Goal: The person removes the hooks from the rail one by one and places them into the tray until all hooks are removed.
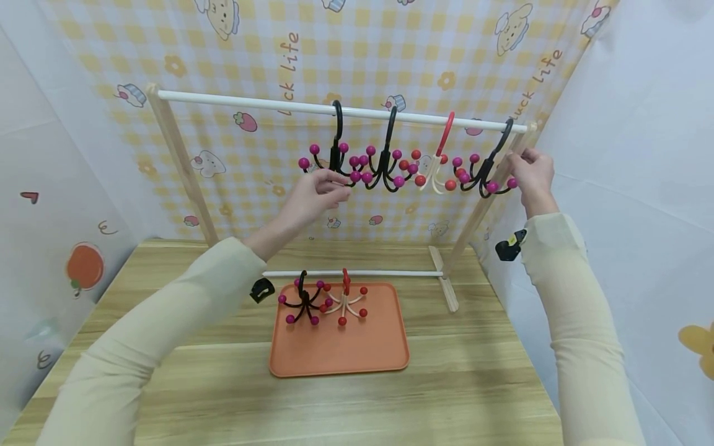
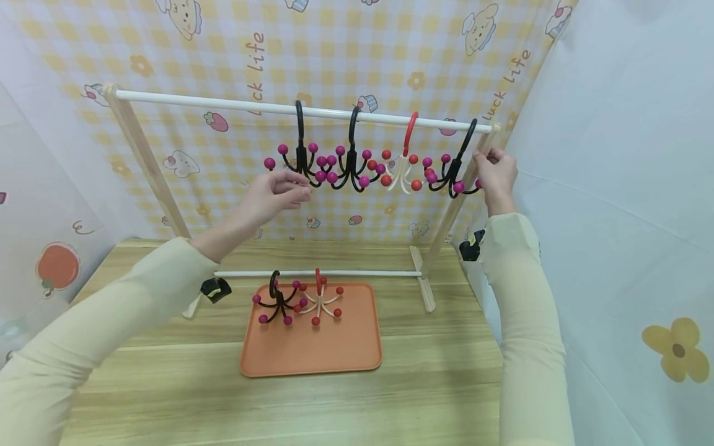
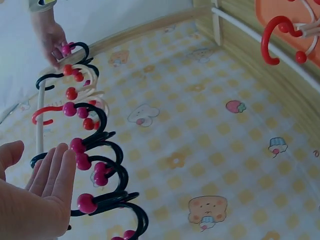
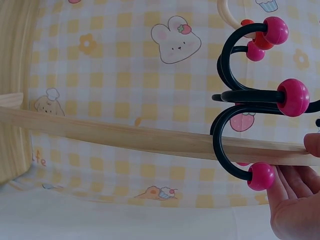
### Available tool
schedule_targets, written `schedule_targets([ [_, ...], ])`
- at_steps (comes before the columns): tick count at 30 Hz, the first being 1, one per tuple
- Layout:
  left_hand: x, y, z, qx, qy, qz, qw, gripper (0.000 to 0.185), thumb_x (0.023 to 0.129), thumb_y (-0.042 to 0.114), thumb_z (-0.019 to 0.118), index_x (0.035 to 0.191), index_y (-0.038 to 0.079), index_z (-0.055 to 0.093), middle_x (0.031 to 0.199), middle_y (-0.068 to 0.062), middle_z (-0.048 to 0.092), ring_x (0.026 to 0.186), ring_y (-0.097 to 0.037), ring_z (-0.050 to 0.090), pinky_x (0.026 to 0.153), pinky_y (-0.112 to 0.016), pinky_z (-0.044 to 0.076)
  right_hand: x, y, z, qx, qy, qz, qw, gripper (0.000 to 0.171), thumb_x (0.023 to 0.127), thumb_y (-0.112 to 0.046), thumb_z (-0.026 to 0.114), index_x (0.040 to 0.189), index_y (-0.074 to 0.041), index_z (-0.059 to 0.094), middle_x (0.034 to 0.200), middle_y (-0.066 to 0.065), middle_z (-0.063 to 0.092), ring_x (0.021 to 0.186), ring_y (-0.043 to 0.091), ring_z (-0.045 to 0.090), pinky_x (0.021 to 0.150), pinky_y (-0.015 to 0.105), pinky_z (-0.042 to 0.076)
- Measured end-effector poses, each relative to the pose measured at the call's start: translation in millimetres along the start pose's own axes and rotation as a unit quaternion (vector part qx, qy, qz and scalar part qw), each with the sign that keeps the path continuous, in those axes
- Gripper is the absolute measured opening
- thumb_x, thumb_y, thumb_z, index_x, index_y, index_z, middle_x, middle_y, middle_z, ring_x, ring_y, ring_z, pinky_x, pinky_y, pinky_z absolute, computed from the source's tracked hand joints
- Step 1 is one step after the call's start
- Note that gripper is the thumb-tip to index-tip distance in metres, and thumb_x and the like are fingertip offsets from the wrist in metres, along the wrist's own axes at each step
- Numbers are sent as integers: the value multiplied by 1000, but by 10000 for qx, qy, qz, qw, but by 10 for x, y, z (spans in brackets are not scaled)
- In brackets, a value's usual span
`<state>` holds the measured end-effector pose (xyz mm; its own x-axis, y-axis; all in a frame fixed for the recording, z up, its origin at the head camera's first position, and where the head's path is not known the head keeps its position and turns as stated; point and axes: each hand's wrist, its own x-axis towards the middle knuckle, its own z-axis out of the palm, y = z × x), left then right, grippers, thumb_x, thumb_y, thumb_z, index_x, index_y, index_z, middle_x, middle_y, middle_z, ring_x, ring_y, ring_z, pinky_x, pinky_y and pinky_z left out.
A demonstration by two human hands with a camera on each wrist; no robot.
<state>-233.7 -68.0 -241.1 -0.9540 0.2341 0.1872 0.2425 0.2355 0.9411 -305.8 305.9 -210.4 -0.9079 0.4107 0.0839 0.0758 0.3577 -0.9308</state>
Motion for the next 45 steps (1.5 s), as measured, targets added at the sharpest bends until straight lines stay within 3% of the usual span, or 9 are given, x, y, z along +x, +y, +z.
schedule_targets([
  [9,91,226,-88,-75,459,450,9979,31,86,20,59,111,3,55,106,-6,60,94,-15,56,79,-30,47,4,2,-4,-1,-19,-5,10000,50,89,-34,48,133,-12,40,136,7,37,118,22,38,97,34,30],
  [15,182,287,-146,-85,916,601,9939,31,86,21,59,111,4,54,108,-4,60,98,-11,54,80,-24,45,-3,2,-8,-24,-4,-32,10000,49,89,-35,48,133,-12,41,135,7,37,117,21,38,97,35,30],
  [23,282,269,-169,-367,1492,512,9868,30,86,15,59,113,4,54,112,-5,58,99,-12,54,80,-21,45,-7,23,-2,-18,-22,-69,10000,49,90,-33,48,133,-11,41,135,8,38,118,22,38,97,34,31],
  [31,399,263,-179,-631,1738,195,9826,33,85,15,60,115,3,53,113,-5,57,97,-11,55,77,-22,46,60,70,-16,-96,-23,-67,9999,50,88,-37,51,131,-14,43,134,6,40,119,21,39,97,36,31],
  [38,517,235,-168,-452,1741,40,9837,33,85,16,61,115,5,54,111,-5,58,95,-11,55,77,-24,47,589,439,-95,377,-108,-190,9990,46,79,-35,64,121,-18,54,123,1,50,107,16,49,87,33,42],
  [39,530,232,-167,-402,1743,28,9839,33,85,16,61,115,5,55,111,-5,58,95,-11,55,77,-24,47,614,446,-82,179,-84,-168,9997,48,81,-39,61,124,-19,52,126,2,47,110,18,46,90,35,40],
  [45,588,236,-160,114,1742,8,9846,34,85,22,60,116,6,56,112,-3,58,99,-10,54,78,-20,45,1217,862,-132,561,-50,-199,9982,51,75,-40,67,121,-22,54,123,-1,50,110,15,47,88,31,41],
])
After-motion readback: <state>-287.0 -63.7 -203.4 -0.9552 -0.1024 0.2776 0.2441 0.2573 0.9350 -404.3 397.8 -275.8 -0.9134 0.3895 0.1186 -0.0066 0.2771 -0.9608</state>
